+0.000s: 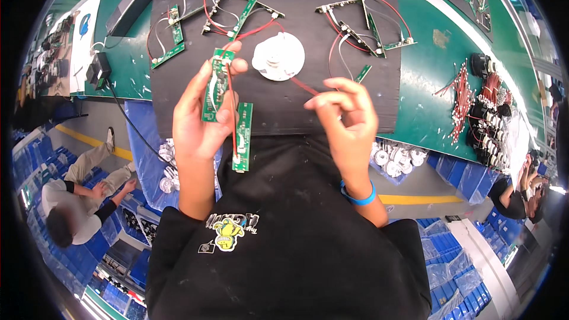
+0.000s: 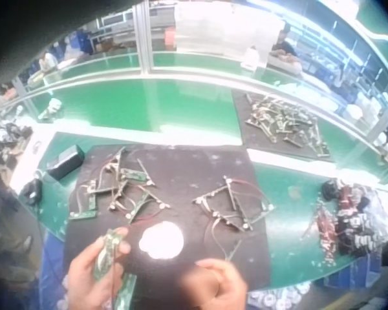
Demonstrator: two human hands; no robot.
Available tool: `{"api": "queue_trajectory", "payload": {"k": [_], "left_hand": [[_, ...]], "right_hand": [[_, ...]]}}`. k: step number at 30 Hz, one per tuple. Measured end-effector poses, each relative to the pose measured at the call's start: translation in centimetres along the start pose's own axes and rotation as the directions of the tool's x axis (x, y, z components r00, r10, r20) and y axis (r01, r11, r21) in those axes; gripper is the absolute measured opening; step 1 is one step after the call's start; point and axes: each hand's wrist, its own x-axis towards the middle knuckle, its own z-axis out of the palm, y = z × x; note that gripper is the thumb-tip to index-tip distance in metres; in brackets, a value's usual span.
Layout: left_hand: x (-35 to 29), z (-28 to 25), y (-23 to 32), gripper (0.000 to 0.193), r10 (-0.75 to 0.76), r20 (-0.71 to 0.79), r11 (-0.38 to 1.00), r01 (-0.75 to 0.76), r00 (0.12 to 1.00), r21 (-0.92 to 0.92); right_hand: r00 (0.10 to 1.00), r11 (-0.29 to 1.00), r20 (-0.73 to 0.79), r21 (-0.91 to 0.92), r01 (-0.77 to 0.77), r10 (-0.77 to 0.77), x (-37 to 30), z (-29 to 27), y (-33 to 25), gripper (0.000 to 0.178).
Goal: Assembling electronic components by connecting wires to circuit boards and placing them into plastic housings.
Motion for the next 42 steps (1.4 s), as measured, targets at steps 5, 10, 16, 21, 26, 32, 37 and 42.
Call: {"api": "queue_trajectory", "payload": {"k": [5,10,16,21,26,32,37,42], "left_hand": [[0.3,0.3,-0.9,0.049,0.003,0.031,1.000,-0.004,1.000,0.023],[0.3,0.6,-1.3,0.047,-0.021,-0.040,0.998,0.023,0.999,0.051],[0.3,0.9,-2.2,0.049,0.053,0.013,0.963,-0.055,0.998,0.263],[0.6,1.1,-3.0,0.049,0.027,0.046,0.931,-0.042,0.999,0.364],[0.2,2.0,-3.8,0.045,0.048,0.028,0.885,-0.055,0.998,0.463],[-0.2,1.7,-4.3,0.041,0.078,0.014,0.866,-0.075,0.997,0.494],[-0.5,2.0,-4.6,0.040,0.080,0.005,0.873,-0.072,0.997,0.483],[-0.5,2.0,-4.8,0.039,0.087,0.006,0.858,-0.078,0.996,0.508]], "right_hand": [[0.960,0.961,-0.119,0.087,0.263,-0.252,1.6,0.7,-0.3,0.019],[0.860,0.880,-0.209,-0.006,0.474,-0.465,2.9,0.9,1.7,0.018],[0.976,0.875,-0.003,0.442,0.198,-0.219,2.8,0.7,0.7,0.020],[0.978,0.926,0.043,0.333,0.180,-0.206,2.9,0.9,0.3,0.018],[0.792,0.637,0.293,-0.476,0.606,-0.535,2.4,1.6,-1.4,0.027],[0.828,0.706,0.211,-0.441,0.554,-0.519,2.0,2.4,-1.0,0.028],[0.798,0.678,0.213,-0.432,0.594,-0.564,2.1,2.5,-0.8,0.021],[0.798,0.666,0.249,-0.447,0.598,-0.549,2.3,2.1,-0.9,0.019]]}}
